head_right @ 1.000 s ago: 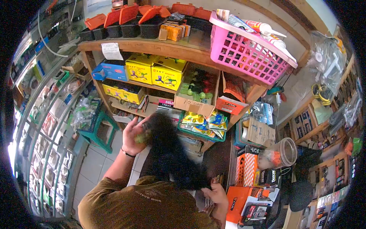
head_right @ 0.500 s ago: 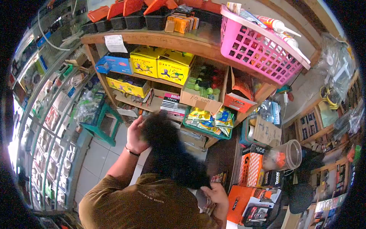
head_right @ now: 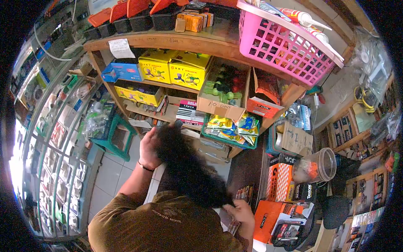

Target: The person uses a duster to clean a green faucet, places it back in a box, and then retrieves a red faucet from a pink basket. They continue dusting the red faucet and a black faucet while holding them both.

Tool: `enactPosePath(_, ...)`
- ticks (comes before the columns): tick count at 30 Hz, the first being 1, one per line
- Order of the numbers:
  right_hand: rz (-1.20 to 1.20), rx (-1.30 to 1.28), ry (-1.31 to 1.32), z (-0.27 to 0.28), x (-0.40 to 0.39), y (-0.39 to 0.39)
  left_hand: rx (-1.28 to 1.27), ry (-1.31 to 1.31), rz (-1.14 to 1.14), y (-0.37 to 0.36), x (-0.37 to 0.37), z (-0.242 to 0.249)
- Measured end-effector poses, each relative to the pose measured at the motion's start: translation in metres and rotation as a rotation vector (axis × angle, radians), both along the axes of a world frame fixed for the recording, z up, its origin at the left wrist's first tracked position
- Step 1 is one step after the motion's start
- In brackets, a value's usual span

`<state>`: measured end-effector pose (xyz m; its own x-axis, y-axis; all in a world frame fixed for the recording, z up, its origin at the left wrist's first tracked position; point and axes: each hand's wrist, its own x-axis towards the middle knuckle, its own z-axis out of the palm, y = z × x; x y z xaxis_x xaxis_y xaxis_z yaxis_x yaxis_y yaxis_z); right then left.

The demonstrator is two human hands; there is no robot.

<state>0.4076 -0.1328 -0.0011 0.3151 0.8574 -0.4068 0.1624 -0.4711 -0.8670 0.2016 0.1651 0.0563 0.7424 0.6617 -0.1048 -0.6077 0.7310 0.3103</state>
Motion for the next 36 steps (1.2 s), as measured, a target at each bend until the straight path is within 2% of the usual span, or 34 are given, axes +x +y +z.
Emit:
enactPosePath(2, 0.000, -0.050, 0.025, 0.001, 0.001, 0.001, 0.089, -0.180, -0.181, 0.008, -0.007, -0.016)
enactPosePath(4, -0.003, -0.102, 0.051, 0.000, 0.002, -0.001, 0.099, 0.016, 0.003, 0.002, 0.002, -0.002)
enactPosePath(6, 0.076, 0.055, 0.057, -0.001, 0.003, -0.002, 0.166, -0.038, -0.045, 0.000, 0.000, 0.003)
enactPosePath(7, 0.077, 0.055, 0.055, 0.001, 0.002, 0.001, 0.090, -0.083, -0.085, 0.004, -0.001, -0.003)
enactPosePath(8, -0.019, 0.020, 0.175, 0.004, -0.001, 0.004, 0.013, -0.128, -0.125, 0.008, -0.003, -0.011)
enactPosePath(9, -0.115, -0.015, 0.295, 0.007, -0.002, 0.007, 0.038, -0.277, -0.193, 0.011, -0.003, -0.012)
enactPosePath(10, -0.114, -0.014, 0.292, 0.003, 0.001, 0.005, 0.039, -0.280, -0.192, 0.010, -0.001, -0.012)
enactPosePath(12, 0.174, -0.038, 0.073, 0.001, 0.004, 0.007, 0.157, 0.017, -0.014, 0.003, 0.004, 0.001)
enactPosePath(13, 0.197, 0.075, 0.126, 0.025, -0.003, 0.016, 0.168, 0.004, -0.057, 0.000, 0.000, 0.008)
enactPosePath(14, 0.199, 0.079, 0.123, 0.019, 0.002, 0.014, 0.172, 0.002, -0.055, 0.004, -0.002, 0.003)
enactPosePath(16, -0.030, -0.009, 0.367, 0.013, 0.007, 0.013, 0.150, -0.004, -0.088, 0.011, -0.003, 0.000)
enactPosePath(17, -0.031, -0.011, 0.368, 0.012, 0.008, 0.012, 0.176, -0.038, -0.125, 0.008, -0.006, 0.001)
enactPosePath(19, 0.079, -0.138, 0.063, 0.040, -0.002, 0.024, 0.175, -0.019, -0.077, 0.011, -0.003, -0.003)
enactPosePath(20, 0.075, -0.138, 0.060, 0.035, -0.001, 0.022, 0.178, -0.001, -0.029, 0.013, 0.000, -0.004)
enactPosePath(22, 0.153, 0.090, 0.031, 0.016, 0.004, 0.017, 0.166, -0.078, -0.059, 0.013, -0.001, -0.002)
enactPosePath(23, 0.026, 0.007, 0.251, 0.013, 0.007, 0.014, 0.151, -0.065, -0.087, 0.017, -0.001, -0.006)
enactPosePath(24, 0.029, 0.000, 0.247, 0.010, 0.010, 0.017, 0.132, -0.049, -0.114, 0.020, -0.001, -0.012)
enactPosePath(25, 0.003, 0.003, 0.260, 0.007, 0.009, 0.019, 0.136, -0.250, -0.228, 0.023, -0.002, -0.016)
enactPosePath(26, -0.026, 0.004, 0.276, 0.004, 0.007, 0.019, 0.122, -0.249, -0.226, 0.023, 0.001, -0.020)
enactPosePath(27, 0.002, -0.167, 0.175, 0.032, -0.004, 0.027, 0.189, -0.135, -0.134, 0.021, 0.007, -0.015)
enactPosePath(28, -0.005, -0.174, 0.181, 0.039, -0.008, 0.029, 0.259, -0.019, -0.047, 0.017, 0.010, -0.010)
enactPosePath(30, 0.079, 0.158, 0.145, 0.043, -0.013, 0.030, 0.199, -0.023, -0.060, 0.010, 0.008, 0.000)
enactPosePath(32, 0.075, 0.078, 0.069, 0.023, 0.002, 0.017, -0.012, -0.011, -0.011, 0.012, 0.012, 0.001)
enactPosePath(34, -0.097, -0.095, 0.259, 0.013, 0.010, 0.010, 0.046, -0.026, -0.030, 0.014, 0.015, 0.002)
enactPosePath(35, -0.101, -0.093, 0.259, 0.008, 0.013, 0.006, 0.099, -0.033, -0.048, 0.014, 0.015, 0.002)
enactPosePath(36, 0.050, -0.041, 0.102, 0.006, 0.014, 0.005, 0.152, -0.038, -0.067, 0.013, 0.015, 0.002)
